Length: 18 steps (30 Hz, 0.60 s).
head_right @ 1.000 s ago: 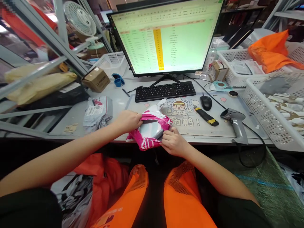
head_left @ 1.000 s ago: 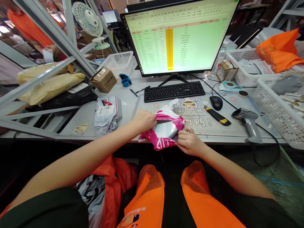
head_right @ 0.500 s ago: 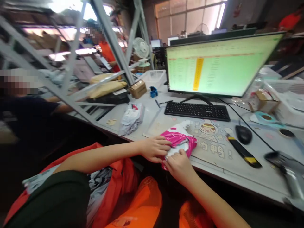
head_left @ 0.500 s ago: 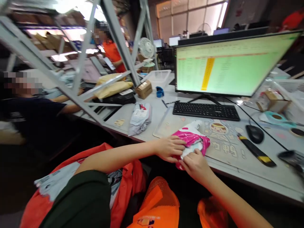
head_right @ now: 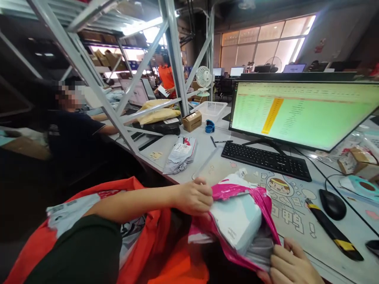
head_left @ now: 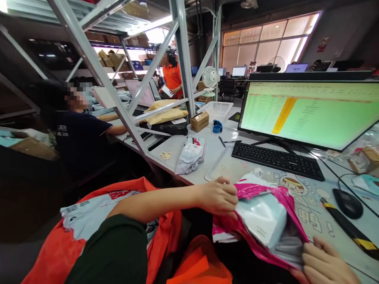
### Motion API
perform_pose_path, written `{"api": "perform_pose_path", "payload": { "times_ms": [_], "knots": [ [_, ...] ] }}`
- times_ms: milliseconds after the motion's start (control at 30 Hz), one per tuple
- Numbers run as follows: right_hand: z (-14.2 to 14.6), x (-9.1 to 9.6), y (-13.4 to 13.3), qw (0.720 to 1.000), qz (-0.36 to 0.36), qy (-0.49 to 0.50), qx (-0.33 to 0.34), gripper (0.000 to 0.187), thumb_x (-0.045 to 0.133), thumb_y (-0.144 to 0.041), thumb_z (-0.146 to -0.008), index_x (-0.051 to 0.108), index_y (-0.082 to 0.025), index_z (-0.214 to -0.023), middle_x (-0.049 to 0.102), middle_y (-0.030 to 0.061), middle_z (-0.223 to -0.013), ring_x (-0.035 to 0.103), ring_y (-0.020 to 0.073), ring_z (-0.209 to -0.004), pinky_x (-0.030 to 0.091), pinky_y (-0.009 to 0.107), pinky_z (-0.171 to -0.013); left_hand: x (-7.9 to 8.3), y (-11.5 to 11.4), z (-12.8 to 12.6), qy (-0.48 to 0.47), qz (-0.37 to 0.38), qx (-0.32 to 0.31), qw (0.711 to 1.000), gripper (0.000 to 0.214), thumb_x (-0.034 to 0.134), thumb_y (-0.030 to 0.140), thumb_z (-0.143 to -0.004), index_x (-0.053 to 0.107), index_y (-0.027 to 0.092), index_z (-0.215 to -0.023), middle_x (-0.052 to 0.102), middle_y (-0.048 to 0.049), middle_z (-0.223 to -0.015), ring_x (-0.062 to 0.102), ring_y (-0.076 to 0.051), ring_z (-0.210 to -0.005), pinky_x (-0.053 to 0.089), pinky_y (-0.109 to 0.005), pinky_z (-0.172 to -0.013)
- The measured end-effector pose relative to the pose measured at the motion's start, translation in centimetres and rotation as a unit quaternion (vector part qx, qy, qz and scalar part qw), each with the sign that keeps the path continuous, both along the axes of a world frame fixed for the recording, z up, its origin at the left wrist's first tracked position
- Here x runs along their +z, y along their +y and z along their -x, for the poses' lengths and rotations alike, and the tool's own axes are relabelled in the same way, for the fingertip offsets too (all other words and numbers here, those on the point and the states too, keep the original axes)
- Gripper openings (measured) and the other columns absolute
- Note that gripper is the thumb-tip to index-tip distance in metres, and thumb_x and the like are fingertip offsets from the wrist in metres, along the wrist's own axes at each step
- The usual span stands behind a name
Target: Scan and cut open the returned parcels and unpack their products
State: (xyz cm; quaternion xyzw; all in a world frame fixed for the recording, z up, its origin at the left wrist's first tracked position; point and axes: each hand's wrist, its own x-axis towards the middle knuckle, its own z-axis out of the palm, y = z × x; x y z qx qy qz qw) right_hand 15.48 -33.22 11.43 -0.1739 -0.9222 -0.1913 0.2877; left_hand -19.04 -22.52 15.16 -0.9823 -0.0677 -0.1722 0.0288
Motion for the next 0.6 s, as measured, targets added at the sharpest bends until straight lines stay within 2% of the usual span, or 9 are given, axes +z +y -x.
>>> {"api": "perform_pose_path", "payload": {
  "times_ms": [133,233,333,400,467,600],
  "knots": [
    [1.9,0.8,1.8,0.994,0.059,0.019,-0.087,0.036,0.066,-0.018,-0.094,0.050,-0.024,-0.062,0.048,0.0002,-0.059,0.049,0.0166,-0.060,0.036,0.043,-0.076,-2.3,2.6,0.1,-0.041,0.096,0.108,0.989,0.040,0.048,0.045,-0.104,0.062,0.024,-0.073,0.076,-0.0038,-0.089,0.064,-0.022,-0.099,0.036,-0.042,-0.103],
    [4.3,0.1,4.3,0.987,0.084,0.056,-0.125,0.040,0.058,-0.028,-0.104,0.050,-0.022,-0.065,0.053,-0.0009,-0.062,0.049,0.0164,-0.065,0.036,0.039,-0.081,-3.7,3.9,-0.4,-0.078,0.133,0.192,0.969,0.037,0.044,0.039,-0.103,0.066,0.022,-0.079,0.077,-0.0074,-0.092,0.064,-0.026,-0.109,0.040,-0.045,-0.104],
    [6.7,-1.1,6.8,0.982,0.084,0.063,-0.155,0.041,0.054,-0.034,-0.107,0.054,-0.021,-0.068,0.057,0.0003,-0.067,0.049,0.0171,-0.070,0.034,0.037,-0.085,-3.9,3.6,-0.6,-0.114,0.146,0.259,0.948,0.027,0.050,0.037,-0.100,0.069,0.022,-0.089,0.077,-0.0086,-0.098,0.063,-0.030,-0.121,0.043,-0.051,-0.106],
    [8.4,-1.5,8.0,0.984,0.075,0.059,-0.148,0.039,0.052,-0.032,-0.107,0.056,-0.021,-0.070,0.058,0.0006,-0.068,0.048,0.0174,-0.071,0.034,0.037,-0.086,-3.6,2.6,-0.9,-0.136,0.156,0.257,0.944,0.024,0.057,0.041,-0.097,0.071,0.021,-0.101,0.078,-0.0098,-0.108,0.062,-0.032,-0.127,0.045,-0.052,-0.108],
    [9.8,-1.3,8.9,0.987,0.068,0.059,-0.131,0.037,0.050,-0.029,-0.107,0.058,-0.020,-0.072,0.059,0.0011,-0.070,0.049,0.0178,-0.072,0.034,0.036,-0.086,-3.4,1.5,-1.2,-0.153,0.173,0.227,0.946,0.029,0.061,0.043,-0.095,0.070,0.021,-0.113,0.076,-0.0111,-0.120,0.061,-0.031,-0.131,0.045,-0.051,-0.113],
    [11.1,0.0,10.3,0.987,0.085,0.067,-0.117,0.035,0.048,-0.026,-0.107,0.062,-0.019,-0.076,0.064,0.0026,-0.075,0.052,0.0181,-0.076,0.033,0.038,-0.091,-3.8,1.4,-1.2,-0.174,0.245,0.211,0.930,0.032,0.054,0.041,-0.101,0.069,0.021,-0.120,0.074,-0.0122,-0.127,0.066,-0.027,-0.125,0.050,-0.043,-0.112]
  ]
}}
